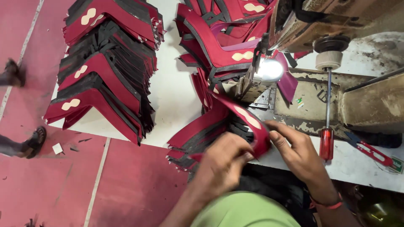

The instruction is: Stitching together fabric and leather components to form shoe uppers using an industrial sewing machine.

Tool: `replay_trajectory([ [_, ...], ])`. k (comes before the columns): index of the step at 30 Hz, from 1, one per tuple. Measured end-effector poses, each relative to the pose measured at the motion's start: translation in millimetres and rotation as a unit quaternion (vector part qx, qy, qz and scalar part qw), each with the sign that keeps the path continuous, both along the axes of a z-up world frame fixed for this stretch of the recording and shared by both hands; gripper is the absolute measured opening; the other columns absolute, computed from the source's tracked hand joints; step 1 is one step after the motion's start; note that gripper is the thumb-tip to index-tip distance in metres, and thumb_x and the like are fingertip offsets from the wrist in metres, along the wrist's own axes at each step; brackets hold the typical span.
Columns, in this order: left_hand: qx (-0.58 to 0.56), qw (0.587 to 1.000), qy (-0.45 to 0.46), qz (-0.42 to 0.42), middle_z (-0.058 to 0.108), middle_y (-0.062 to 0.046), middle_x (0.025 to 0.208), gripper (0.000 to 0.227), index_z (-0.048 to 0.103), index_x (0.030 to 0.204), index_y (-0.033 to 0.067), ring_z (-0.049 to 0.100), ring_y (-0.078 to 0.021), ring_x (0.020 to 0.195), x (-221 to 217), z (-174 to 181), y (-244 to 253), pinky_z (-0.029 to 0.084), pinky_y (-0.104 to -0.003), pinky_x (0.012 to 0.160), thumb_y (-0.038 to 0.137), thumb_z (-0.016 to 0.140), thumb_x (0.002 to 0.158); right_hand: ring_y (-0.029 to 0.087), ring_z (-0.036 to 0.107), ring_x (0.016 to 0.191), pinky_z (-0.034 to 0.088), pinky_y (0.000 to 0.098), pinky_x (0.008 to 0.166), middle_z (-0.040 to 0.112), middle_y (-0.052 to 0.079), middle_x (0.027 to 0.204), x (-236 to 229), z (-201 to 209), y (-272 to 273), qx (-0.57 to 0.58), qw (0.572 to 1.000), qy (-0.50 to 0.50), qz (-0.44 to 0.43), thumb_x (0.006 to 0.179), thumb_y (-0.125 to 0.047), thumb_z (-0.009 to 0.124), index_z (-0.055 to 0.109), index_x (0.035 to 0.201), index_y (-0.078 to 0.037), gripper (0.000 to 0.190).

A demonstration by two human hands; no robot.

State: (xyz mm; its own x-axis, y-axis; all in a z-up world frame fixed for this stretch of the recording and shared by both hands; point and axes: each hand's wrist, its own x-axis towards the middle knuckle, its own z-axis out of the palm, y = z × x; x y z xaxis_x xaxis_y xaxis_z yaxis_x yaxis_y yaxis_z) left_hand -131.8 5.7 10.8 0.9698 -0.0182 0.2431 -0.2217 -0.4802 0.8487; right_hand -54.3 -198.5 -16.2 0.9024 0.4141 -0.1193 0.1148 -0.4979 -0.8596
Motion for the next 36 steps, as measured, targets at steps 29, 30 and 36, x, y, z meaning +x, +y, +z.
replay_trajectory([
  [29,-0.352,0.931,0.064,0.069,0.078,-0.006,0.097,0.027,0.077,0.112,-0.0016,0.068,-0.0098,0.086,128.2,11.2,24.3,0.055,-0.022,0.08,-0.006,0.066,0.088,0.006,0.048,0.066,0.042,0.0211,0.061,0.06,0.001,0.074,41.7,29.9,58.5,0.273,0.954,0.12,-0.002,0.103,-0.008,0.059,0.063,0.081,0.002,0.025],
  [30,-0.361,0.928,0.066,0.06,0.078,-0.005,0.096,0.027,0.076,0.113,-0.0015,0.067,-0.0088,0.085,129.0,10.1,24.6,0.054,-0.021,0.078,-0.006,0.067,0.088,0.006,0.043,0.065,0.038,0.0218,0.058,0.055,-0.001,0.072,41.4,30.1,59.1,0.27,0.955,0.121,-0.005,0.103,-0.008,0.059,0.059,0.077,0.0,0.027],
  [36,-0.427,0.9,0.079,0.041,0.079,-0.011,0.101,0.028,0.075,0.114,-0.0043,0.071,-0.0136,0.089,133.9,-3.4,27.9,0.058,-0.023,0.084,-0.007,0.068,0.088,0.007,0.051,0.07,0.044,0.0219,0.062,0.065,0.003,0.08,41.3,36.4,64.3,0.268,0.955,0.123,0.008,0.103,-0.008,0.057,0.07,0.093,0.006,0.022],
])
